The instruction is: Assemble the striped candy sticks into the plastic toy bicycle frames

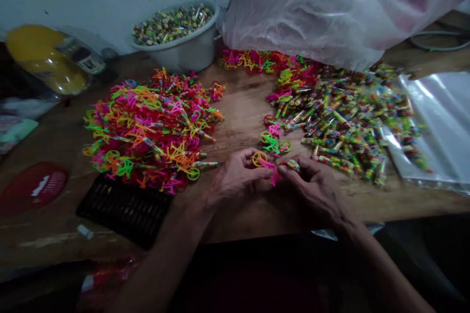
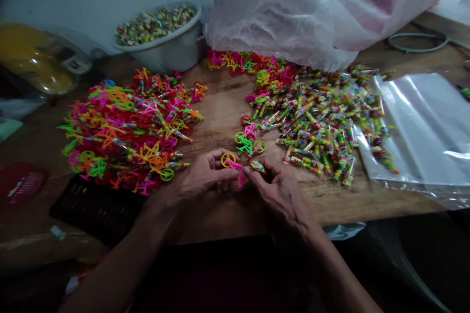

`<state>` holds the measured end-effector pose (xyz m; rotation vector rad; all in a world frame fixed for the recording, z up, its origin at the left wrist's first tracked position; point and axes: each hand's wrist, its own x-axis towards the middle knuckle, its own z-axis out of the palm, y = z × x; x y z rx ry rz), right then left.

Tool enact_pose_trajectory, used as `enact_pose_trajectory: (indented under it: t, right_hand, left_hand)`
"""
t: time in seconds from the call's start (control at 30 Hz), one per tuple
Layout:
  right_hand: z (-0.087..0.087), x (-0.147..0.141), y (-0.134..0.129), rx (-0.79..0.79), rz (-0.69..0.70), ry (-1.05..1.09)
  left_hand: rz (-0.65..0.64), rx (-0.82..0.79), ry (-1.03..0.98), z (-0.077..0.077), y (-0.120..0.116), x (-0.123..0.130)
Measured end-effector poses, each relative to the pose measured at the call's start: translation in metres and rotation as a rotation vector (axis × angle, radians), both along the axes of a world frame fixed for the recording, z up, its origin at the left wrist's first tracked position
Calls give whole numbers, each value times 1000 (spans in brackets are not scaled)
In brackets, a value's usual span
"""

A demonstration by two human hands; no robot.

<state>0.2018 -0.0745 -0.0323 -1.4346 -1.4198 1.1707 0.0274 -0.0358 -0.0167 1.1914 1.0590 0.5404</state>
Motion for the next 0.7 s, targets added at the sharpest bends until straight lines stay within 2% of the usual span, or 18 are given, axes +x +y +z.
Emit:
enact_pose_trajectory:
  t: [0.13,0.2,0.27,0.37,0.47,0.6,0.7]
  right_hand:
    - [-5,-17,-8,-69,-139,289]
    - [-7,-26,-10,-27,-176,397]
    - [-10,-34,-13,37,-195,387]
    - [-15,-41,-17,134,-256,288]
    - [-17,-43,-17,225,-305,192]
    - [-13,-29,-10,288,-208,9]
    - [-9,-9,-8,259,-197,-148]
  left_hand:
    - [24,-259,-239,-8,-4,-1]
    - [92,-398,-359,-13,-8,0]
    - [180,-479,-442,-15,-13,2]
    - [287,-495,-500,-14,-18,8]
    - [339,-459,-521,-9,-20,12]
    - [370,-352,-463,-6,-13,11]
    - [316,-325,-396,-8,-8,5]
